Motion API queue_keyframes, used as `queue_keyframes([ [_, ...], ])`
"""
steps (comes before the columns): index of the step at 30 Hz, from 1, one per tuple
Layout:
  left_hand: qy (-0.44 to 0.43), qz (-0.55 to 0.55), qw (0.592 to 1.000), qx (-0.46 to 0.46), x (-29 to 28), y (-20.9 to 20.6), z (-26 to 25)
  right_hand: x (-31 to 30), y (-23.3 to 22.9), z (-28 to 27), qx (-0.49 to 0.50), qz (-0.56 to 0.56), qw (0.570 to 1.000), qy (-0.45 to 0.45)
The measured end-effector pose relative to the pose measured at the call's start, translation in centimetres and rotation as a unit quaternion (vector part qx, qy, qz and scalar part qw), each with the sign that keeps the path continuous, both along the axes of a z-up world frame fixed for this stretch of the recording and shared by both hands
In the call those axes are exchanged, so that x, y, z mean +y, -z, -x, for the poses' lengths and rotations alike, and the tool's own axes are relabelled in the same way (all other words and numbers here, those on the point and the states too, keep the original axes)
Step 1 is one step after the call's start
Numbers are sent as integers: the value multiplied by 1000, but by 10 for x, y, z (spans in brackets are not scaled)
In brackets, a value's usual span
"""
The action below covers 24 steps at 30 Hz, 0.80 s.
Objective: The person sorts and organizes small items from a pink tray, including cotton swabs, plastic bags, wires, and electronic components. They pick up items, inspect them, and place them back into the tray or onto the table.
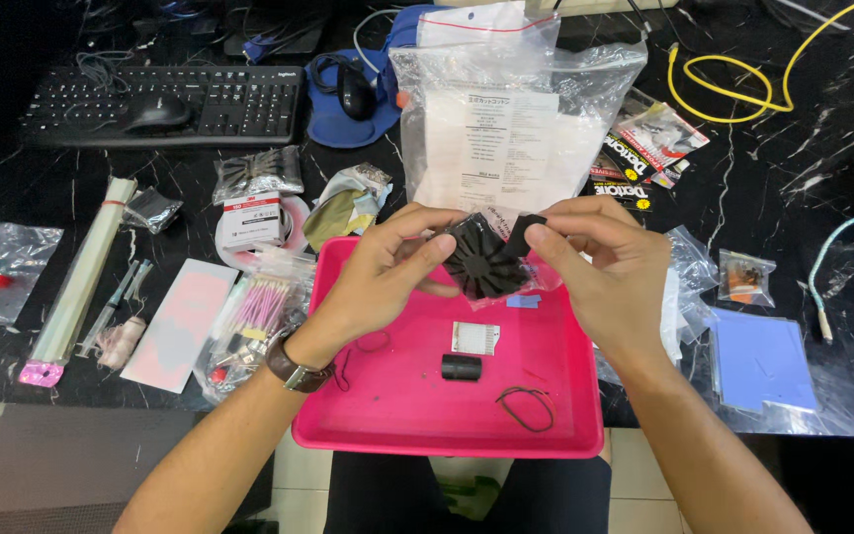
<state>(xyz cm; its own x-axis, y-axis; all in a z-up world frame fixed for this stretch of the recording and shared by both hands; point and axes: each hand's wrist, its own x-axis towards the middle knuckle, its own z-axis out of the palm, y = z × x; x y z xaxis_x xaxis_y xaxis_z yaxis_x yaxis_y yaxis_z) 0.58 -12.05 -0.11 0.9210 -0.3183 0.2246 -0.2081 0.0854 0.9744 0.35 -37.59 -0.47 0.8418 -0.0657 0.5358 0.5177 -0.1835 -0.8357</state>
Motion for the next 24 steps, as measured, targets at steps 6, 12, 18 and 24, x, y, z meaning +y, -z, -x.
queue_keyframes([
  [6, 20, 10, 999, 26, 1, 7, -1, 3, 0, 3, 56, -26, 998, 29],
  [12, 21, 23, 999, 38, 1, 8, 1, 15, 3, 9, 92, -50, 994, 18],
  [18, 20, 3, 999, 46, 1, 5, 5, 8, 2, 7, 60, -20, 997, 49],
  [24, 29, -2, 999, 46, 2, 22, -6, 10, 5, 14, 68, -20, 997, 15],
])
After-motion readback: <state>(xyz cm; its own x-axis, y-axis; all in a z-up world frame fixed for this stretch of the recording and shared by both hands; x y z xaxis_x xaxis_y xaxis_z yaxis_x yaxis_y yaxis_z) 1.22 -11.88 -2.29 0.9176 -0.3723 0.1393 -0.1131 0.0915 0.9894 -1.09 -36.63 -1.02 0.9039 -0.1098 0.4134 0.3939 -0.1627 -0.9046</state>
